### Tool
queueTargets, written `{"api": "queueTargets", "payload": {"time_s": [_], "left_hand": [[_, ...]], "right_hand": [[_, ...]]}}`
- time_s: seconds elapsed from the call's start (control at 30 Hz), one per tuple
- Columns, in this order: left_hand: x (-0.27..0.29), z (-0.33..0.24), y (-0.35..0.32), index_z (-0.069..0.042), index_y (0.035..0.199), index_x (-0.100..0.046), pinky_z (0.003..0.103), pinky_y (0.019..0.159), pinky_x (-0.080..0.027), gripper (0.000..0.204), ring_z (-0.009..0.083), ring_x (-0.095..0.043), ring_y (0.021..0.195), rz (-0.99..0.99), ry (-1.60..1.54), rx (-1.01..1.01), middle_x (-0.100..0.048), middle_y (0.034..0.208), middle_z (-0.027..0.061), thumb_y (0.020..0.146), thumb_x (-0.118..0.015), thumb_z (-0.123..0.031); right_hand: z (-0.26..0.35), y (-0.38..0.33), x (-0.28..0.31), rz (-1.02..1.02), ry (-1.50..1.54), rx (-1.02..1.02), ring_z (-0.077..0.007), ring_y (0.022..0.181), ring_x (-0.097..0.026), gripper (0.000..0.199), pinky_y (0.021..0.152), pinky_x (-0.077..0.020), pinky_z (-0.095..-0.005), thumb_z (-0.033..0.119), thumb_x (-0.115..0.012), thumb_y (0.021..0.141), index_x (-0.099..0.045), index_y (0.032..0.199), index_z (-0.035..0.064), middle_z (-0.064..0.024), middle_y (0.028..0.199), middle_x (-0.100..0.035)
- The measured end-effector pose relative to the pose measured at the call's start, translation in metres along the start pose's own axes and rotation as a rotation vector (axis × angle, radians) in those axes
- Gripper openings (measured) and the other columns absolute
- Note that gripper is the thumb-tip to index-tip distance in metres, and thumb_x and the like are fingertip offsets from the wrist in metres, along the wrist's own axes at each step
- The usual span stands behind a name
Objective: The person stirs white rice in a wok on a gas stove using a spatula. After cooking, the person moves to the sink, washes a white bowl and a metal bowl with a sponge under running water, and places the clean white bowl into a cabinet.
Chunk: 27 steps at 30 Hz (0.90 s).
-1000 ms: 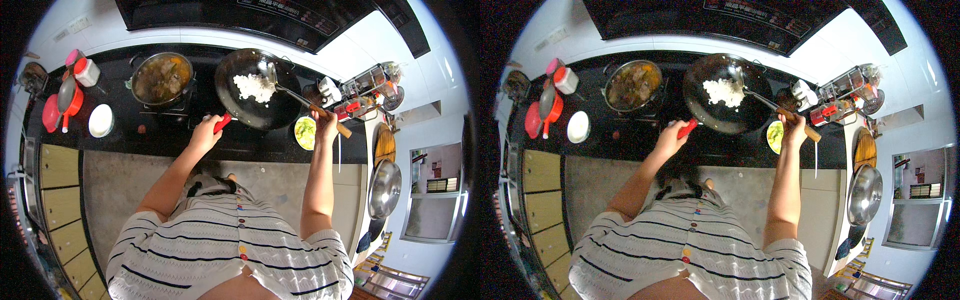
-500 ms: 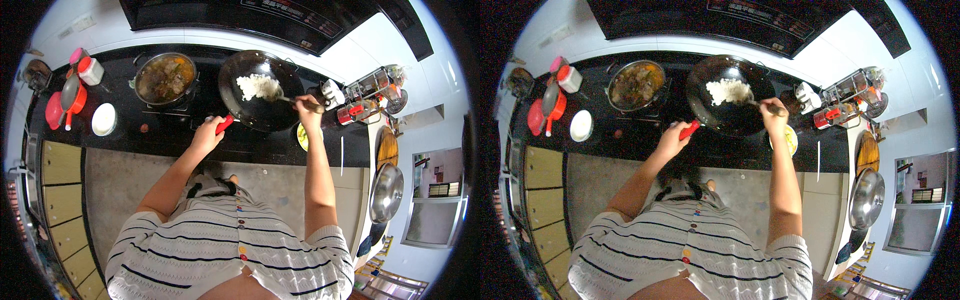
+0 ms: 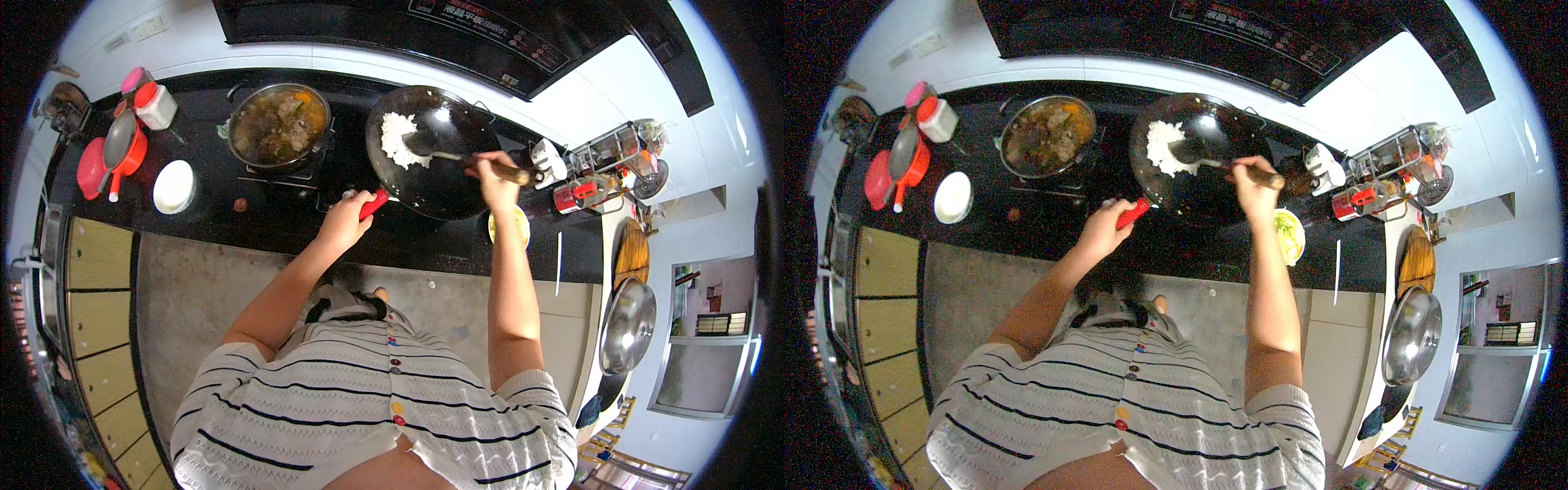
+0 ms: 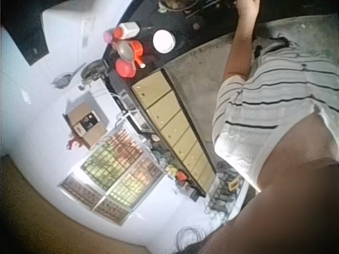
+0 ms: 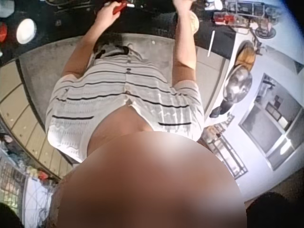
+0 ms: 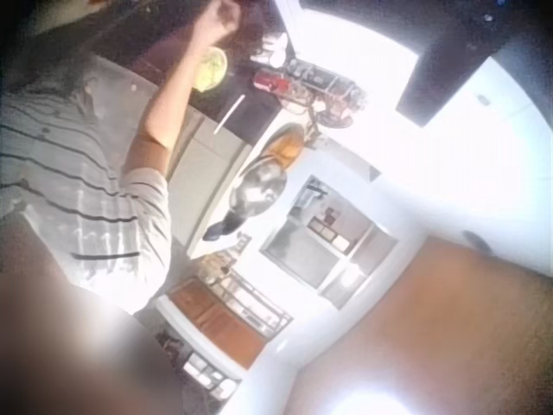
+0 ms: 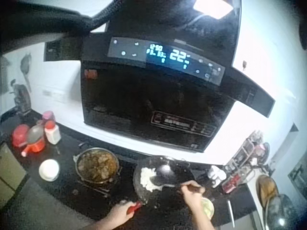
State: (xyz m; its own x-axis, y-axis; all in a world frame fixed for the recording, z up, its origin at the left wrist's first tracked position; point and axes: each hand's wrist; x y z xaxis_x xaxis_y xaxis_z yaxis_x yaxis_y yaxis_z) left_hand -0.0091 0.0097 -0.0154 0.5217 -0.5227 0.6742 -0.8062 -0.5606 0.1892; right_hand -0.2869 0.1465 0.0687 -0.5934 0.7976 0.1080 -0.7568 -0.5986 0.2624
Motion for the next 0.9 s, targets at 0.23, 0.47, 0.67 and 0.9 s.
{"api": "queueTargets", "payload": {"time_s": [0.23,0.47,0.67,0.9], "left_hand": [[0.005,0.002,-0.007,-0.009,0.113,-0.054,0.045,0.076,-0.052,0.039,0.0405,-0.061,0.089,-0.003,-0.002,0.023,-0.058,0.103,0.0193,0.077,-0.070,-0.011],[0.005,0.001,-0.007,-0.010,0.112,-0.054,0.045,0.077,-0.051,0.038,0.0402,-0.060,0.090,0.011,0.020,0.042,-0.058,0.104,0.0185,0.078,-0.070,-0.011],[0.004,-0.004,-0.003,-0.008,0.110,-0.056,0.042,0.078,-0.049,0.038,0.0389,-0.058,0.091,-0.015,-0.032,-0.004,-0.059,0.097,0.0175,0.075,-0.072,-0.010],[0.009,-0.006,-0.005,-0.010,0.113,-0.055,0.045,0.076,-0.051,0.039,0.0398,-0.060,0.089,-0.015,0.001,0.013,-0.059,0.101,0.0178,0.077,-0.070,-0.011]], "right_hand": [[0.047,-0.013,0.004,-0.110,-0.070,0.035,-0.0159,0.060,-0.065,0.007,0.054,-0.0552,-0.0260,0.003,-0.061,0.085,-0.061,0.083,-0.0033,-0.0088,0.075,-0.065],[0.049,-0.025,0.012,-0.150,-0.084,-0.020,-0.0152,0.061,-0.063,0.010,0.051,-0.0571,-0.0289,0.004,-0.065,0.081,-0.060,0.079,-0.0040,-0.0102,0.074,-0.063],[0.007,-0.022,0.026,-0.175,-0.158,-0.027,-0.0146,0.060,-0.063,0.010,0.052,-0.0555,-0.0289,0.002,-0.067,0.080,-0.058,0.078,-0.0027,-0.0095,0.073,-0.064],[0.099,0.004,0.055,-0.043,-0.162,-0.080,-0.0190,0.067,-0.065,0.013,0.056,-0.0590,-0.0320,0.006,-0.064,0.083,-0.061,0.082,-0.0058,-0.0134,0.081,-0.065]]}}
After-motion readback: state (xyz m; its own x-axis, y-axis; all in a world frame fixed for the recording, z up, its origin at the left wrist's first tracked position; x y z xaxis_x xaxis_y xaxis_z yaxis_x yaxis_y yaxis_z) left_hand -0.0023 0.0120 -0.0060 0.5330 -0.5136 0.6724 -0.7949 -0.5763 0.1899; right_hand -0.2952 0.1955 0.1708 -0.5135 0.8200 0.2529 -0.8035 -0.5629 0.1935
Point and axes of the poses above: each hand's wrist, its own y-axis towards the middle knuckle, its own x-axis out of the back of the hand, z = x × y
